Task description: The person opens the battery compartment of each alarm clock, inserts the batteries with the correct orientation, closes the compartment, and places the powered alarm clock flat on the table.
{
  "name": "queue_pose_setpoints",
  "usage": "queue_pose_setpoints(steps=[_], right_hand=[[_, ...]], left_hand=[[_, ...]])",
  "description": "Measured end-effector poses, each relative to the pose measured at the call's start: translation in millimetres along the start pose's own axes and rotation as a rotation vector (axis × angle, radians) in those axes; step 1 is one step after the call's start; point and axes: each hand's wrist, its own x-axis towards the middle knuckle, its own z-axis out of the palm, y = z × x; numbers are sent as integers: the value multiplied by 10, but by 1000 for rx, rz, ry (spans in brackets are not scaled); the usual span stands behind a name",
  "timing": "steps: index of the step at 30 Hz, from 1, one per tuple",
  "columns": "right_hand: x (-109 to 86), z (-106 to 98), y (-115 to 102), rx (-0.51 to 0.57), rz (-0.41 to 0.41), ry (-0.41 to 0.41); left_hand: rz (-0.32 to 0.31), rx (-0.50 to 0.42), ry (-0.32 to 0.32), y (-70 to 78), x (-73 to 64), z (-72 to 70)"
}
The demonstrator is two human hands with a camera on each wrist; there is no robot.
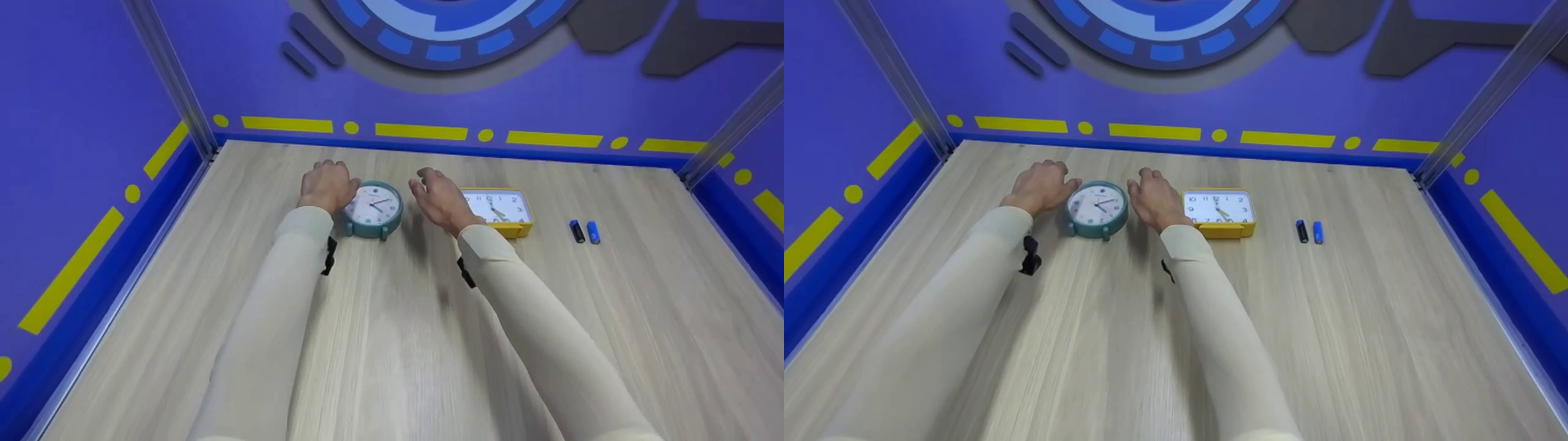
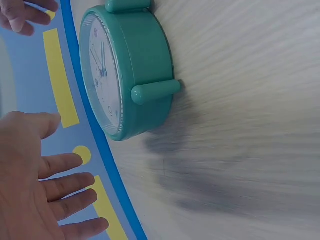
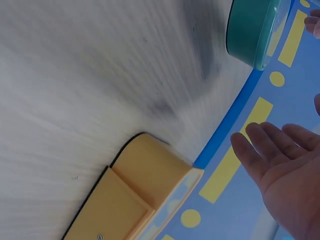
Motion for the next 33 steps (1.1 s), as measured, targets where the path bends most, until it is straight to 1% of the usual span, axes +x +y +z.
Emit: queue_pose_setpoints(steps=[5,9,14,18,25,28,33], right_hand=[[9,62,-40,-13,26,-39],[21,109,-92,-30,48,-53],[28,167,-142,-61,44,-65],[40,235,-151,-114,44,-88],[73,305,-141,-195,73,-116],[78,325,-145,-205,72,-128],[74,380,-139,-198,104,-147]], left_hand=[[-2,-67,-4,3,1,7],[-16,-86,-15,16,2,20],[-50,-68,-44,17,-11,60],[-77,-46,-69,3,-12,123],[-73,-3,-83,-9,-15,184],[-76,-6,-85,-20,-15,207],[-72,-8,-83,-38,-10,277]])
